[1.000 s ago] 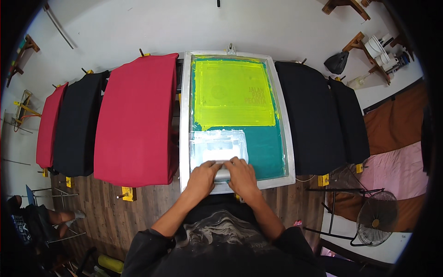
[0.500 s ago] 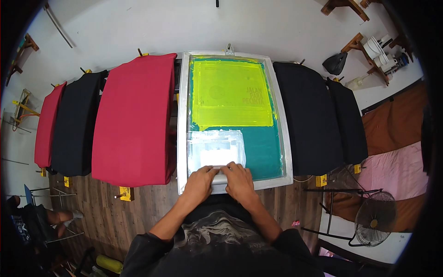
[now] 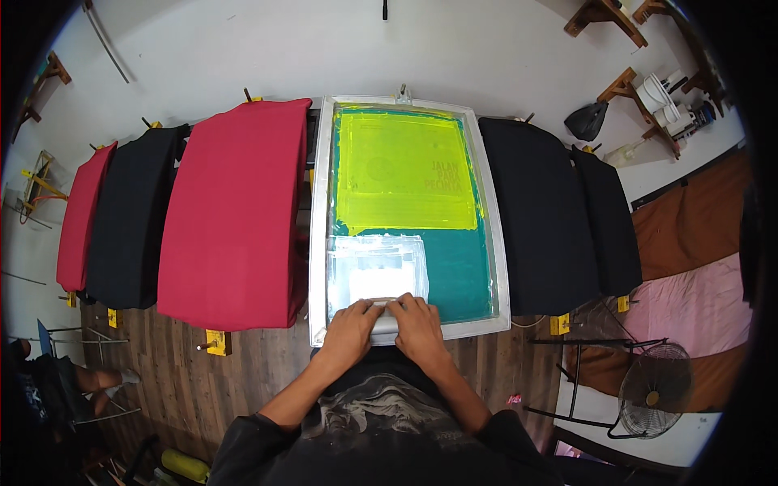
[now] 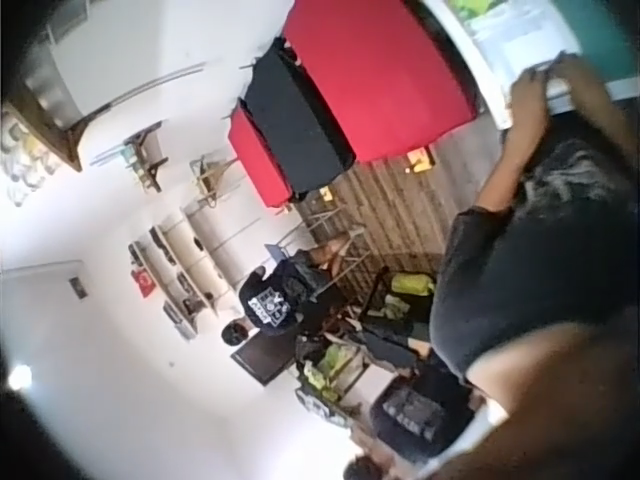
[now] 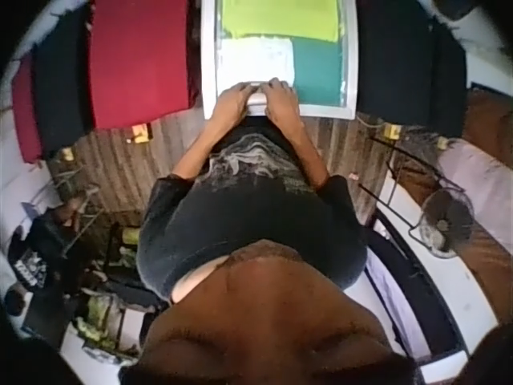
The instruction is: Applying ink to a screen using a squeegee to print a design onto a t-shirt.
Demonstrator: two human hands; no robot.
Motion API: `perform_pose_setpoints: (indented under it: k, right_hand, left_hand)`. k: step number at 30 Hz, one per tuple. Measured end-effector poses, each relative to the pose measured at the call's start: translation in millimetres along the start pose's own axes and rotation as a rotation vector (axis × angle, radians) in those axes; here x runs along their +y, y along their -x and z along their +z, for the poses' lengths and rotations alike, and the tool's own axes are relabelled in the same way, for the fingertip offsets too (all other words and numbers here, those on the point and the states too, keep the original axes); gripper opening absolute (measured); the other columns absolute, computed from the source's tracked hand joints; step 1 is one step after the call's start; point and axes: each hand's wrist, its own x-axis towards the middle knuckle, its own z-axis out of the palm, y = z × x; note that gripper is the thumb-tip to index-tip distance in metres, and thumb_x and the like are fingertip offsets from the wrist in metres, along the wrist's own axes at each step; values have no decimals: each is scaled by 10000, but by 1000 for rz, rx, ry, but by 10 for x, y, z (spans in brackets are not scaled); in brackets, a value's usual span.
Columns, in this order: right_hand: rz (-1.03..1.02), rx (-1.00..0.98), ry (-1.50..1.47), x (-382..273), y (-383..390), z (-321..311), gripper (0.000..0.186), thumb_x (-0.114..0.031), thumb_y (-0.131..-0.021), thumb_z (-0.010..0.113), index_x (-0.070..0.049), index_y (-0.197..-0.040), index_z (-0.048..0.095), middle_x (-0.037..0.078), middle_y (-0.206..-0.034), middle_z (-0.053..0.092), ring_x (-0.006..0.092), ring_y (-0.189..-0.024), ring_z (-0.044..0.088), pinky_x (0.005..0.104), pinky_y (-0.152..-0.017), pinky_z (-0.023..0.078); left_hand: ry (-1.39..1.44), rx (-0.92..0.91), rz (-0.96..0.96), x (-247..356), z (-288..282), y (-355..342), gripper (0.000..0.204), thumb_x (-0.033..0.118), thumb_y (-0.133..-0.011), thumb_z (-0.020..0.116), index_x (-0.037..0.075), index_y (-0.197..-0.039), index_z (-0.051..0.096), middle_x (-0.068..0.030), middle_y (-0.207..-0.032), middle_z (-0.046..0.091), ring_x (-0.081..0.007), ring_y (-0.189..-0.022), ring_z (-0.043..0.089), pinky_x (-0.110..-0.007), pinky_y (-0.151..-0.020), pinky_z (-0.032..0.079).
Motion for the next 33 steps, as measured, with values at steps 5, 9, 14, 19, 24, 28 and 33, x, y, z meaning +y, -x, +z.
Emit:
perform_pose_setpoints:
  k: [5, 9, 14, 19, 24, 28, 33]
  right_hand:
    - [9, 76, 27, 8, -200, -16, 389, 30, -724, 640, -68, -1098, 603, 124, -1114, 564, 299, -1067, 550, 440, -853, 433]
    - [22, 79, 49, 3, -48, 176, 423, 26, -712, 657, -67, -1121, 603, 123, -1130, 564, 305, -1085, 548, 455, -857, 451]
    - [21, -25, 23, -55, 44, 27, 469, 21, -681, 691, -66, -1132, 599, 124, -1135, 558, 308, -1091, 545, 453, -868, 437]
    - [27, 60, 29, -75, -59, -38, 488, 31, -680, 679, -79, -1147, 588, 120, -1150, 556, 297, -1106, 532, 452, -871, 417]
    - [19, 68, 51, -14, 85, 210, 462, 39, -713, 641, -78, -1157, 588, 124, -1155, 555, 298, -1100, 532, 455, -887, 412]
    - [25, -1, 24, -81, 143, 80, 464, 32, -712, 642, -75, -1161, 592, 119, -1148, 554, 298, -1101, 533, 457, -903, 408]
    - [45, -26, 26, -112, 43, -46, 461, 36, -709, 642, -71, -1154, 592, 121, -1155, 554, 296, -1113, 531, 454, -910, 405]
  left_hand:
    - [-39, 147, 64, -46, -25, -137, 560, -89, -711, 589, 25, -1259, 571, -206, -1234, 573, -374, -1149, 557, -451, -910, 455]
    - [-21, 123, 80, -128, 129, -20, 572, -89, -709, 592, 21, -1270, 555, -214, -1253, 562, -374, -1157, 556, -449, -918, 458]
    - [5, -11, 20, -40, 28, 62, 581, -75, -699, 609, 16, -1271, 559, -215, -1252, 565, -374, -1173, 553, -443, -929, 457]
    - [-27, 91, 51, -21, -25, -26, 585, -86, -699, 592, 21, -1274, 559, -214, -1273, 558, -371, -1178, 550, -440, -949, 443]
    - [-67, 120, 102, -89, 161, 73, 624, -73, -714, 600, 25, -1323, 502, -229, -1306, 526, -382, -1181, 550, -449, -899, 480]
    - [-10, 27, 65, -21, 67, 156, 608, -72, -717, 599, 21, -1312, 516, -224, -1294, 536, -376, -1173, 554, -449, -907, 475]
    - [-38, 90, 49, 56, -45, 65, 582, -79, -718, 591, 25, -1289, 549, -205, -1272, 557, -366, -1166, 558, -447, -934, 449]
